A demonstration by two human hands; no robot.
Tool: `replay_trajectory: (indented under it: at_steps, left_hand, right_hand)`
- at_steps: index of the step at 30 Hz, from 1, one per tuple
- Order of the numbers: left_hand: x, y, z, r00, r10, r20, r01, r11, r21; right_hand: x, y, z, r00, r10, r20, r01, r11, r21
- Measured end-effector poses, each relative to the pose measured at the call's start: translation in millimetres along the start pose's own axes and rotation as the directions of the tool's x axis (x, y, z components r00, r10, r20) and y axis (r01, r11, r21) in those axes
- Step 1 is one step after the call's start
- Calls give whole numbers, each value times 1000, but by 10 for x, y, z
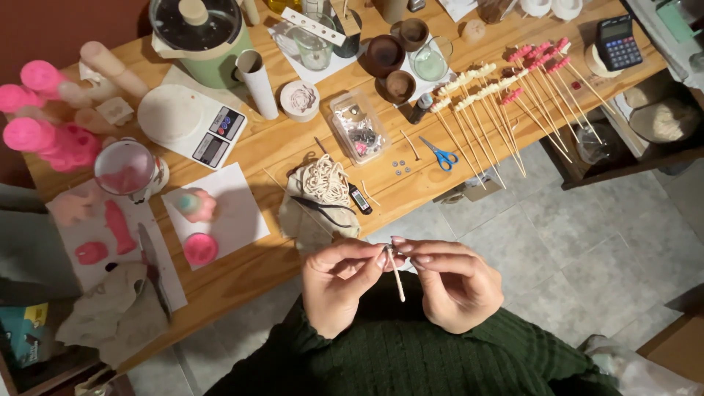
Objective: Attaching metal wick tabs to candle wicks and organizing them on a workbench in a candle studio.
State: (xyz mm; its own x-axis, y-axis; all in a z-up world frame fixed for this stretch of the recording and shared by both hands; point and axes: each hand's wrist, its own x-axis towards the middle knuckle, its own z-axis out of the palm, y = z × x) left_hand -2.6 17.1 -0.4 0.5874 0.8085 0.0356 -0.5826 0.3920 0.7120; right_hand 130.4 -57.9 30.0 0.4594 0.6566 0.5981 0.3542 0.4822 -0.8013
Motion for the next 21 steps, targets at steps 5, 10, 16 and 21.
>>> replay_trajectory:
  at_steps: [5,10,16,21]
  left_hand:
    - [16,68,-68,999,32,13,-33,999,24]
    - [8,152,-158,1000,8,1,-8,1000,7]
    - [-13,244,-294,1000,-18,-12,18,1000,-8]
    - [-2,338,-366,999,34,32,-33,999,-11]
  right_hand:
    - [4,-7,77,1000,4,13,-3,999,-39]
    - [0,13,202,999,-19,26,19,1000,-21]
    - [-35,19,357,999,-39,1,39,999,-35]
    - [-57,28,462,999,-38,3,38,996,-77]
